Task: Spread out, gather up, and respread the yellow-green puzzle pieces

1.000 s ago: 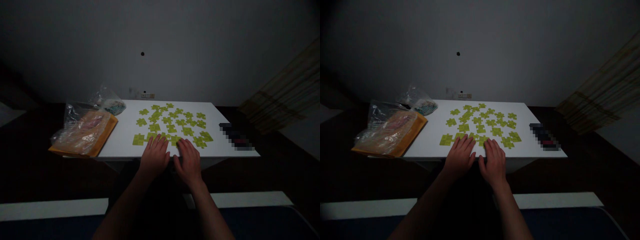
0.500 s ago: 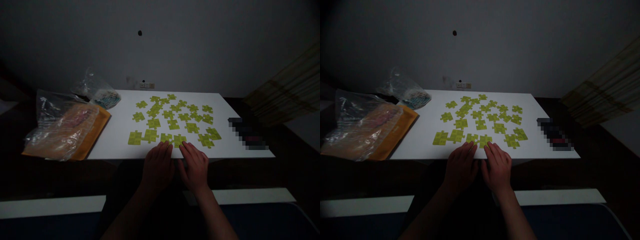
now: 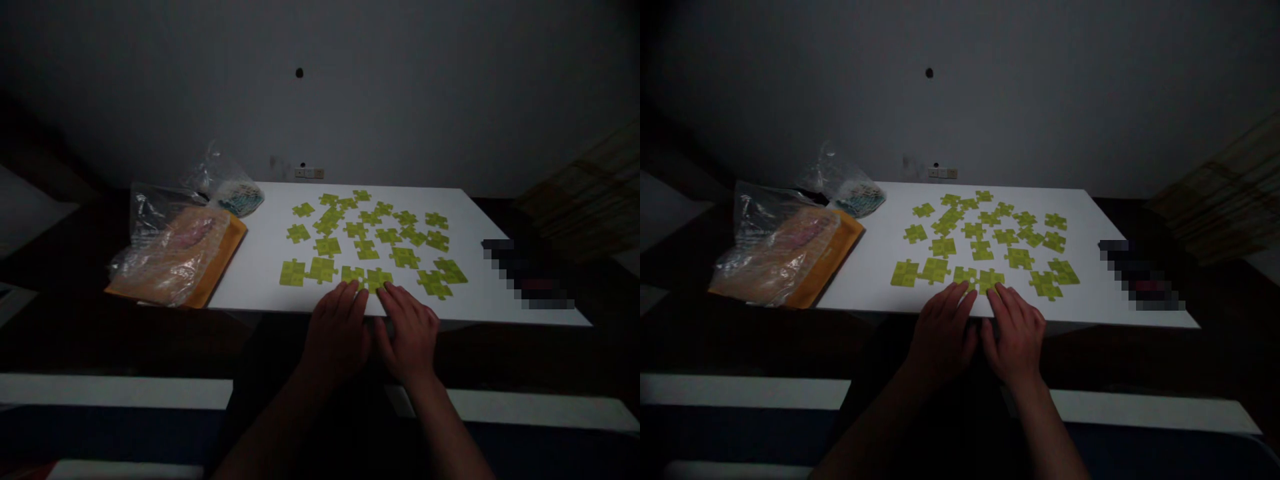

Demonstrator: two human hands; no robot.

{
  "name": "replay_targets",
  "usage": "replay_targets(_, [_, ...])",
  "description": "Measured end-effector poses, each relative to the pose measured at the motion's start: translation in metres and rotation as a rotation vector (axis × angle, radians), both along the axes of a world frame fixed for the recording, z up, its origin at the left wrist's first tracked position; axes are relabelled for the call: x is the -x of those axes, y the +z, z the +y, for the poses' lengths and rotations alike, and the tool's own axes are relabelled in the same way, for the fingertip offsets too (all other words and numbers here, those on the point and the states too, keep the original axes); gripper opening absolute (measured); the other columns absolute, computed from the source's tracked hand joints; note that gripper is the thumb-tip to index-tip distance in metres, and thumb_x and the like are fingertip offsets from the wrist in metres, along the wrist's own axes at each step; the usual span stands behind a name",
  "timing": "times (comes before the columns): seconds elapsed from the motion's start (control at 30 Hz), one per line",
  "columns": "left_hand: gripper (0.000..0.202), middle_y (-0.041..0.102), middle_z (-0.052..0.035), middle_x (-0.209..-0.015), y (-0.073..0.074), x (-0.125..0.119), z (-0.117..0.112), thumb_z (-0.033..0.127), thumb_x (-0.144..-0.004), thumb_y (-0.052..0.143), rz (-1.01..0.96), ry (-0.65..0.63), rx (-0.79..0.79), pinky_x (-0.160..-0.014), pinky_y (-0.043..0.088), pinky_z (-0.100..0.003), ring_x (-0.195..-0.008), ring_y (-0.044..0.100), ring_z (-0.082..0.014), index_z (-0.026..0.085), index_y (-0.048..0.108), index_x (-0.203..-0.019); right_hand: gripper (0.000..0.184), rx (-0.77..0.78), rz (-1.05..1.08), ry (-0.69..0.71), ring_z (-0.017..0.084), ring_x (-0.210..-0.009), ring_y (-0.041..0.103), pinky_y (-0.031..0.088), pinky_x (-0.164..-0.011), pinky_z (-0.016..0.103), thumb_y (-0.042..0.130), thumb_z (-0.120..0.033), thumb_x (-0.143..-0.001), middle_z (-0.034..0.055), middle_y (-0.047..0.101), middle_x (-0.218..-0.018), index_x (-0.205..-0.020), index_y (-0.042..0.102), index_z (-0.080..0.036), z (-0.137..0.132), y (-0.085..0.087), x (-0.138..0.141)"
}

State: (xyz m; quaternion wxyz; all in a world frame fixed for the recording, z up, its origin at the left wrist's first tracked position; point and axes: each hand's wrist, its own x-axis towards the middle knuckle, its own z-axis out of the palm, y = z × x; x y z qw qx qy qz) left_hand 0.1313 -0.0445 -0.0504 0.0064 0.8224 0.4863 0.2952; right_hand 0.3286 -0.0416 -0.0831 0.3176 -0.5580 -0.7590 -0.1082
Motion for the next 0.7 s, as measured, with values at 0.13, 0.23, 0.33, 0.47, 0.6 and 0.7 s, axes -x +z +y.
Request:
replay_targets(0.13, [0.061, 0.06, -0.0155, -0.167, 0.017, 0.047, 0.011, 0.026, -0.1, 0.063, -0.035, 0.089, -0.026, -0.131, 0.046, -0.06, -0.159, 0.052, -0.0363, 0.022, 0.054, -0.16, 0.067, -0.014, -0.004, -0.002, 0.036, -0.147, 0.062, 0.038, -0.115, 0.053, 0.055, -0.035, -0.112, 0.0134, 0.068, -0.161, -0.176, 0.039, -0.029, -0.001, 0.003, 0.003])
replay_targets(0.23, [0.055, 0.065, -0.0168, -0.159, 0.037, 0.102, 0.032, 0.029, -0.098, 0.065, 0.027, 0.286, 0.035, -0.128, 0.048, -0.061, -0.149, 0.06, -0.0386, 0.023, 0.062, -0.152, 0.068, -0.035, 0.01, -0.001, 0.036, -0.145, 0.063, 0.039, -0.113, 0.052, 0.054, -0.036, -0.111, 0.0145, 0.07, -0.158, -0.176, 0.038, -0.026, 0.0, 0.003, 0.003])
replay_targets(0.33, [0.05, 0.071, -0.0185, -0.149, 0.053, 0.145, 0.052, 0.037, -0.102, 0.062, 0.148, 0.288, 0.168, -0.124, 0.052, -0.059, -0.14, 0.065, -0.0389, 0.019, 0.065, -0.149, 0.064, -0.06, 0.005, 0.0, 0.036, -0.144, 0.064, 0.039, -0.113, 0.052, 0.055, -0.035, -0.111, 0.0145, 0.07, -0.157, -0.173, 0.044, -0.026, 0.001, 0.002, 0.003])
replay_targets(0.47, [0.059, 0.065, -0.0201, -0.159, 0.055, 0.163, 0.062, 0.048, -0.106, 0.06, 0.167, 0.201, 0.228, -0.129, 0.047, -0.059, -0.148, 0.059, -0.0389, 0.016, 0.061, -0.156, 0.054, -0.076, -0.023, -0.008, 0.036, -0.143, 0.064, 0.037, -0.113, 0.052, 0.056, -0.036, -0.11, 0.0133, 0.07, -0.157, -0.163, 0.055, -0.028, 0.001, 0.002, 0.005])
replay_targets(0.6, [0.067, 0.059, -0.0193, -0.167, 0.047, 0.16, 0.063, 0.057, -0.103, 0.067, 0.164, 0.195, 0.253, -0.134, 0.041, -0.059, -0.156, 0.052, -0.0403, 0.017, 0.062, -0.157, 0.051, -0.093, -0.021, -0.026, 0.037, -0.14, 0.065, 0.037, -0.112, 0.053, 0.055, -0.038, -0.109, 0.013, 0.072, -0.155, -0.158, 0.06, -0.028, 0.002, 0.001, 0.007])
replay_targets(0.7, [0.069, 0.057, -0.0163, -0.17, 0.045, 0.159, 0.065, 0.058, -0.099, 0.073, 0.161, 0.193, 0.276, -0.135, 0.041, -0.059, -0.158, 0.05, -0.04, 0.021, 0.063, -0.157, 0.051, -0.107, -0.008, -0.035, 0.037, -0.138, 0.066, 0.037, -0.111, 0.053, 0.055, -0.039, -0.108, 0.0126, 0.073, -0.153, -0.158, 0.061, -0.028, 0.003, -0.001, 0.008])
